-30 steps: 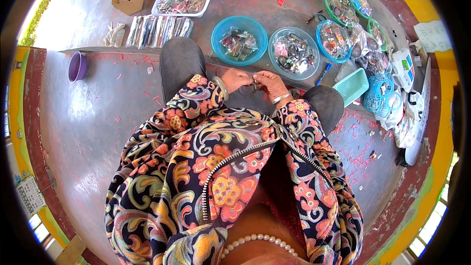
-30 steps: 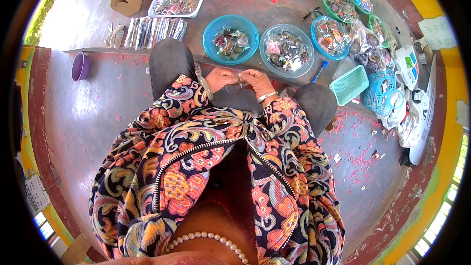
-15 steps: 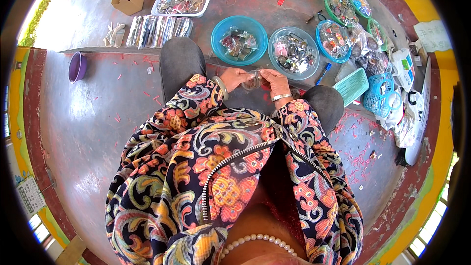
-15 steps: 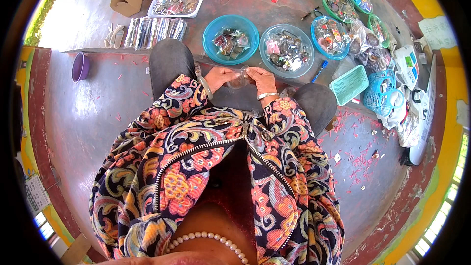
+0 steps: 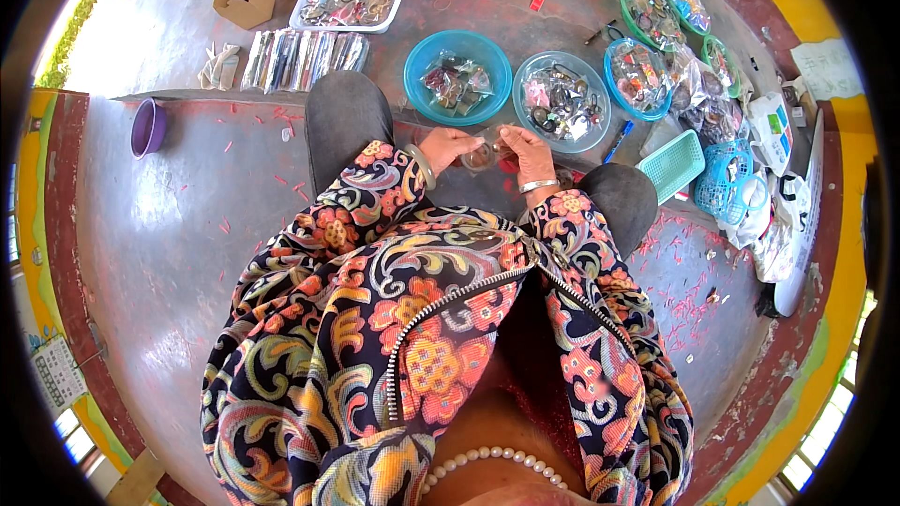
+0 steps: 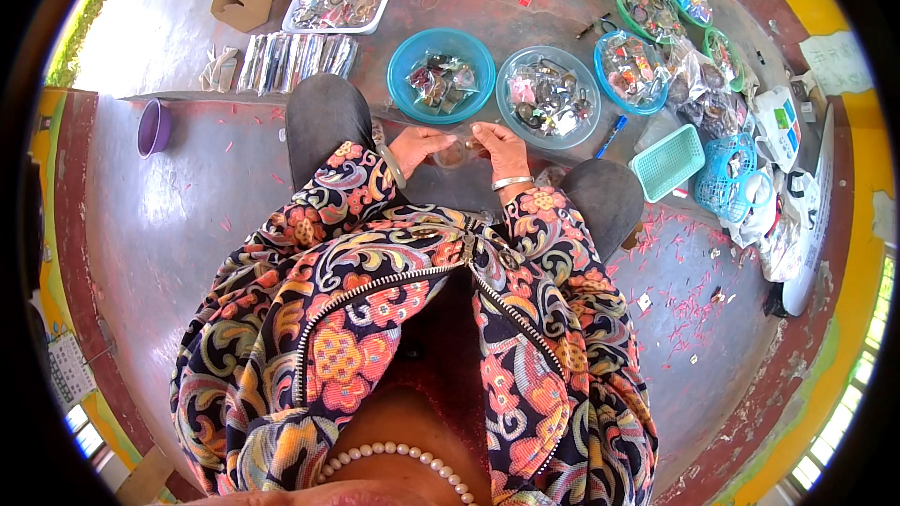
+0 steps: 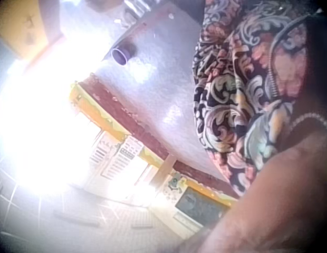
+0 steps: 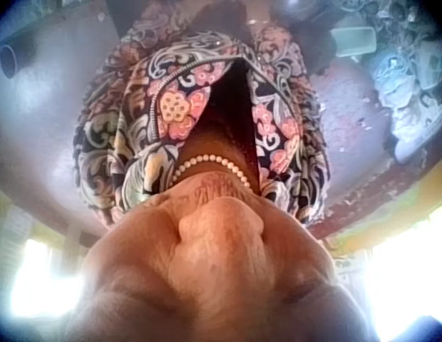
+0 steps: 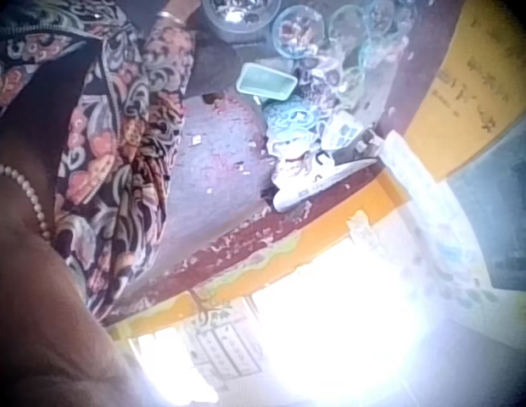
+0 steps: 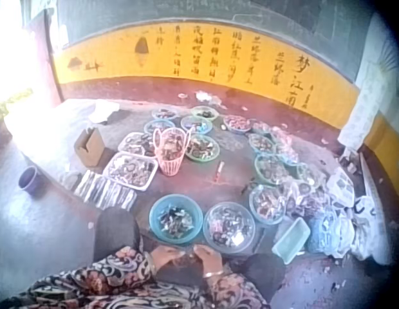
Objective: The person sits on the floor and sorts small trinkets from a blue bowl into clear plastic bags. They handle the items one by one, placing them into the bags and occasionally adjusting the contents before setting the bags aside.
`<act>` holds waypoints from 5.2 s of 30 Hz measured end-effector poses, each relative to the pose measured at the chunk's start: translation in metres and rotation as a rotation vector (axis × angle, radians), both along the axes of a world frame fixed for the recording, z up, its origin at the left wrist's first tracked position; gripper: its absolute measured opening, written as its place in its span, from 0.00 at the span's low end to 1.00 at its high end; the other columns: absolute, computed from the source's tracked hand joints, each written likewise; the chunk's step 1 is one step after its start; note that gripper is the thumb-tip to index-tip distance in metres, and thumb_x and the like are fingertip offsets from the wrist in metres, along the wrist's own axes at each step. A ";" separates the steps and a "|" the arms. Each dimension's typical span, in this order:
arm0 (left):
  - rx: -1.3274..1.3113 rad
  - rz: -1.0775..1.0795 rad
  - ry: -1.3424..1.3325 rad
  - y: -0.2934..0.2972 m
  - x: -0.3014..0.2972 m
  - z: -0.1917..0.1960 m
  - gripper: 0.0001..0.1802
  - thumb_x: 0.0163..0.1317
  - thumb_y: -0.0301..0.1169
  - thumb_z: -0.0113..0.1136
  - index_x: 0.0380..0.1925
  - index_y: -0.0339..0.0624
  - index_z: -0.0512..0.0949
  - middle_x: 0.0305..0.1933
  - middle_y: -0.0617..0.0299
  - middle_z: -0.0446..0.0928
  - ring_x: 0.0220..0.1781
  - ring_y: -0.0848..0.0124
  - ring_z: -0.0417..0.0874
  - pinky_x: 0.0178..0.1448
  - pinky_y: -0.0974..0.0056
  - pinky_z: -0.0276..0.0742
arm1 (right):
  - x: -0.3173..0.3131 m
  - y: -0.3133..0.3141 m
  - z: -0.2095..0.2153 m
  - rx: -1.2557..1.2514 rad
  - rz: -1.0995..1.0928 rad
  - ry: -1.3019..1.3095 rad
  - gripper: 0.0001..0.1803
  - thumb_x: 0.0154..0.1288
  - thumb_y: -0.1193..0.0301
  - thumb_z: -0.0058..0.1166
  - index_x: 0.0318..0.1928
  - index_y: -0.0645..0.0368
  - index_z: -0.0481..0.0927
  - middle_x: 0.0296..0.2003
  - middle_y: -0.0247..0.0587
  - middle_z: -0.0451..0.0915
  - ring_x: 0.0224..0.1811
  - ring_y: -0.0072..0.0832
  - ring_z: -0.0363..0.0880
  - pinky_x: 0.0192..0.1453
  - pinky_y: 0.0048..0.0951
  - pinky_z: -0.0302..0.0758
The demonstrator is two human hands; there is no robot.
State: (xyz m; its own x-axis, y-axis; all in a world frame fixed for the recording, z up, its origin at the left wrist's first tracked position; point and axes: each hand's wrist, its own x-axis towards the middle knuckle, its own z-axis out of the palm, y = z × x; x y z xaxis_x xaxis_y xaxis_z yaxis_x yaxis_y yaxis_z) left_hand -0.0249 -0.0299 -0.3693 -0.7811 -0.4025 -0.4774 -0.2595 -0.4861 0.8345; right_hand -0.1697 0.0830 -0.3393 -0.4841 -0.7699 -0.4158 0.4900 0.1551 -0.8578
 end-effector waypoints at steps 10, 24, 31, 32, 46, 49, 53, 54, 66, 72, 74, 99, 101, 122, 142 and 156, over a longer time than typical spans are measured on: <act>0.011 -0.073 -0.015 0.008 0.000 0.031 0.16 0.50 0.34 0.60 0.36 0.37 0.75 0.27 0.65 0.76 0.24 0.81 0.74 0.22 0.77 0.61 | -0.003 0.002 -0.007 0.052 -0.087 -0.021 0.12 0.55 0.65 0.54 0.29 0.64 0.78 0.19 0.32 0.74 0.18 0.18 0.70 0.23 0.17 0.68; 0.233 -0.066 0.041 0.005 0.003 0.031 0.12 0.51 0.27 0.56 0.36 0.38 0.71 0.32 0.61 0.76 0.30 0.70 0.80 0.20 0.78 0.64 | -0.003 0.000 0.002 0.181 -0.048 0.836 0.14 0.57 0.63 0.51 0.25 0.63 0.77 0.15 0.35 0.73 0.16 0.17 0.68 0.21 0.21 0.64; 0.259 -0.017 0.065 0.005 0.003 0.032 0.10 0.51 0.25 0.56 0.34 0.39 0.70 0.32 0.60 0.75 0.31 0.69 0.80 0.23 0.78 0.68 | -0.001 0.000 0.007 0.102 -0.099 0.805 0.13 0.57 0.65 0.51 0.25 0.64 0.75 0.14 0.31 0.68 0.17 0.14 0.61 0.21 0.20 0.62; 0.262 -0.003 0.069 0.005 0.002 0.031 0.09 0.51 0.24 0.56 0.34 0.38 0.70 0.32 0.60 0.75 0.32 0.69 0.80 0.25 0.77 0.70 | -0.001 0.000 0.007 0.099 -0.107 0.806 0.13 0.57 0.65 0.51 0.25 0.64 0.76 0.14 0.31 0.69 0.17 0.14 0.61 0.22 0.20 0.62; 0.345 0.107 0.120 0.004 0.002 0.021 0.06 0.53 0.24 0.55 0.31 0.36 0.71 0.33 0.60 0.74 0.32 0.69 0.78 0.37 0.69 0.78 | -0.002 -0.002 0.004 0.090 -0.132 0.835 0.13 0.56 0.64 0.52 0.27 0.63 0.77 0.15 0.32 0.71 0.19 0.14 0.63 0.25 0.20 0.64; 0.348 0.106 0.132 0.003 0.003 0.026 0.06 0.53 0.24 0.55 0.31 0.35 0.71 0.33 0.60 0.74 0.32 0.70 0.78 0.37 0.69 0.78 | -0.003 -0.003 0.000 0.095 -0.134 0.812 0.13 0.56 0.64 0.52 0.26 0.64 0.77 0.15 0.33 0.72 0.20 0.14 0.63 0.25 0.20 0.64; 0.348 0.122 0.136 0.003 0.003 0.031 0.07 0.51 0.22 0.55 0.31 0.33 0.70 0.30 0.58 0.74 0.30 0.70 0.77 0.36 0.67 0.79 | -0.003 -0.003 -0.001 0.071 -0.150 0.831 0.13 0.56 0.64 0.52 0.27 0.63 0.78 0.17 0.35 0.74 0.19 0.15 0.65 0.26 0.22 0.65; 0.340 0.119 0.136 0.002 0.003 0.031 0.07 0.51 0.22 0.55 0.31 0.33 0.70 0.30 0.58 0.74 0.30 0.70 0.77 0.36 0.67 0.79 | -0.004 -0.003 -0.001 0.099 -0.129 0.838 0.13 0.56 0.64 0.52 0.27 0.63 0.78 0.17 0.35 0.74 0.20 0.15 0.65 0.26 0.22 0.65; 0.329 0.405 0.020 -0.008 0.002 0.012 0.10 0.54 0.25 0.52 0.36 0.35 0.68 0.35 0.59 0.72 0.36 0.69 0.76 0.41 0.67 0.75 | -0.010 -0.006 -0.012 0.139 -0.071 0.344 0.13 0.60 0.66 0.44 0.33 0.63 0.75 0.12 0.33 0.69 0.09 0.16 0.62 0.12 0.16 0.57; 0.371 0.582 0.062 -0.018 -0.008 0.010 0.10 0.54 0.24 0.51 0.36 0.34 0.67 0.36 0.56 0.72 0.38 0.64 0.76 0.41 0.66 0.76 | -0.005 -0.006 -0.012 0.197 0.008 0.193 0.12 0.60 0.68 0.43 0.33 0.63 0.76 0.12 0.34 0.68 0.10 0.17 0.61 0.13 0.17 0.57; 0.380 0.646 0.129 -0.027 -0.016 0.008 0.10 0.54 0.25 0.52 0.36 0.34 0.67 0.37 0.54 0.72 0.38 0.62 0.76 0.41 0.66 0.77 | -0.004 -0.005 -0.014 0.184 0.041 0.198 0.12 0.60 0.67 0.43 0.33 0.63 0.76 0.12 0.34 0.68 0.10 0.17 0.62 0.13 0.18 0.58; 0.187 0.203 -0.089 -0.028 -0.026 0.024 0.14 0.59 0.37 0.46 0.37 0.37 0.69 0.35 0.55 0.74 0.37 0.67 0.76 0.37 0.69 0.72 | -0.059 -0.004 -0.025 0.374 0.284 0.532 0.13 0.53 0.64 0.49 0.34 0.61 0.77 0.20 0.37 0.76 0.17 0.20 0.71 0.20 0.20 0.68; 0.189 0.180 -0.016 -0.023 -0.025 0.043 0.15 0.59 0.36 0.46 0.38 0.36 0.69 0.36 0.56 0.74 0.37 0.69 0.76 0.38 0.70 0.71 | -0.094 -0.009 -0.024 0.435 0.331 0.773 0.14 0.52 0.64 0.50 0.36 0.59 0.77 0.20 0.37 0.76 0.18 0.22 0.72 0.22 0.23 0.70; -0.024 -0.151 -0.256 0.008 -0.010 0.007 0.13 0.57 0.34 0.45 0.36 0.36 0.71 0.31 0.58 0.75 0.30 0.71 0.77 0.32 0.70 0.72 | -0.176 0.021 -0.056 1.344 0.596 1.331 0.19 0.59 0.65 0.40 0.51 0.50 0.71 0.61 0.36 0.49 0.64 0.33 0.44 0.57 0.40 0.59; 0.056 0.180 -0.082 -0.006 -0.008 0.032 0.20 0.57 0.43 0.47 0.36 0.35 0.71 0.32 0.55 0.75 0.29 0.68 0.77 0.31 0.66 0.72 | -0.097 0.003 0.024 0.273 0.617 1.910 0.20 0.58 0.72 0.35 0.52 0.63 0.64 0.55 0.38 0.62 0.62 0.32 0.54 0.58 0.34 0.59; 0.201 0.062 0.141 -0.037 0.003 0.050 0.10 0.53 0.30 0.56 0.34 0.36 0.73 0.31 0.60 0.76 0.31 0.73 0.77 0.36 0.71 0.74 | -0.034 0.015 0.068 -0.210 0.916 2.000 0.21 0.52 0.75 0.41 0.50 0.60 0.67 0.56 0.38 0.62 0.61 0.33 0.55 0.53 0.31 0.62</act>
